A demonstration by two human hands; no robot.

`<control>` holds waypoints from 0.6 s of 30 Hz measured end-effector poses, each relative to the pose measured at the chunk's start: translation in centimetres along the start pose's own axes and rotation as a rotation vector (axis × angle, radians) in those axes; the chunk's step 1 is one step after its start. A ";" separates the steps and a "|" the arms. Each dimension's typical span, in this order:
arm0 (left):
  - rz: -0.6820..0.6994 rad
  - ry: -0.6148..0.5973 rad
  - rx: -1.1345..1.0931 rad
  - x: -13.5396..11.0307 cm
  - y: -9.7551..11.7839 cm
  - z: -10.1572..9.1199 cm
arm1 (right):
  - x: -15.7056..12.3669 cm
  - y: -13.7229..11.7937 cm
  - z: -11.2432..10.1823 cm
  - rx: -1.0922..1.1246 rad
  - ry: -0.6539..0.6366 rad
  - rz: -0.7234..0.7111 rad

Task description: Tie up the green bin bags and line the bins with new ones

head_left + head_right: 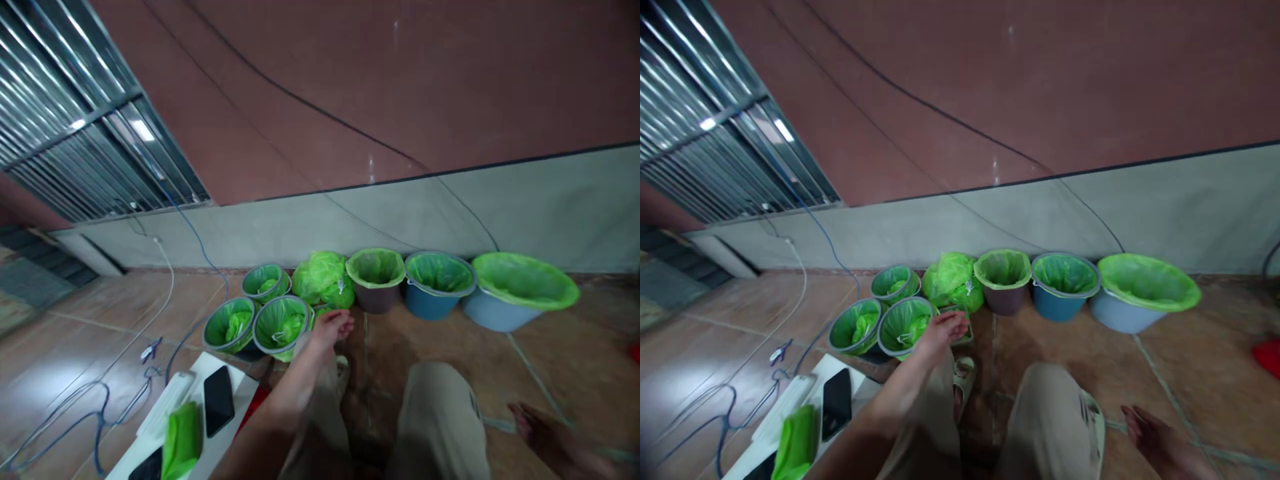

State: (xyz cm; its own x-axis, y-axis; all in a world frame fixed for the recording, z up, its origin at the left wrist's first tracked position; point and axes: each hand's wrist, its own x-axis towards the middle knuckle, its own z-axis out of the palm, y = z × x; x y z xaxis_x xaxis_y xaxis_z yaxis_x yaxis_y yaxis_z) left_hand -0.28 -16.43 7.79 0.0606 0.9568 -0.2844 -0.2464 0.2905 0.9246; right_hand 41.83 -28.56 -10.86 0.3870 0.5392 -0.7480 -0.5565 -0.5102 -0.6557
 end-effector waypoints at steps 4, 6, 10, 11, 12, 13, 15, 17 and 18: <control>0.032 0.489 -0.012 1.0 1.0 -9.2 | -3.7 -3.9 10.5 -0.081 -0.178 -0.107; -0.058 0.819 0.075 1.5 -0.2 -13.6 | -6.1 -4.9 17.2 -0.175 -0.261 -0.169; -0.255 0.952 0.119 2.3 -4.7 -19.7 | -9.6 -2.9 30.7 -0.505 -0.439 -0.270; -0.308 0.961 0.120 2.6 -5.9 -20.6 | -10.1 -1.6 33.6 -0.589 -0.496 -0.280; -0.354 0.967 0.119 3.1 -6.9 -21.3 | -10.4 -0.3 36.2 -0.667 -0.545 -0.295; -0.391 0.970 0.115 3.6 -7.7 -21.8 | -10.6 1.2 38.6 -0.765 -0.569 -0.300; -0.421 0.968 0.108 4.8 -8.9 -22.7 | -10.6 3.7 42.3 -0.938 -0.580 -0.303; -0.399 0.956 0.120 5.9 -9.6 -23.4 | -10.3 5.6 44.8 -1.029 -0.594 -0.296; -0.374 0.952 0.143 6.2 -9.7 -23.7 | -10.2 6.3 45.7 -1.055 -0.595 -0.290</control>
State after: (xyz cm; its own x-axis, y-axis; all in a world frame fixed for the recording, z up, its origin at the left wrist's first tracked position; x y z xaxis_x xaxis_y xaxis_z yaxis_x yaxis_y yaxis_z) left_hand -20.43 -13.65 -8.95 -0.6961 0.4157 -0.5853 -0.2480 0.6259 0.7394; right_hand 0.80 -6.62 -2.69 -0.1495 0.8007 -0.5802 0.4618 -0.4623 -0.7570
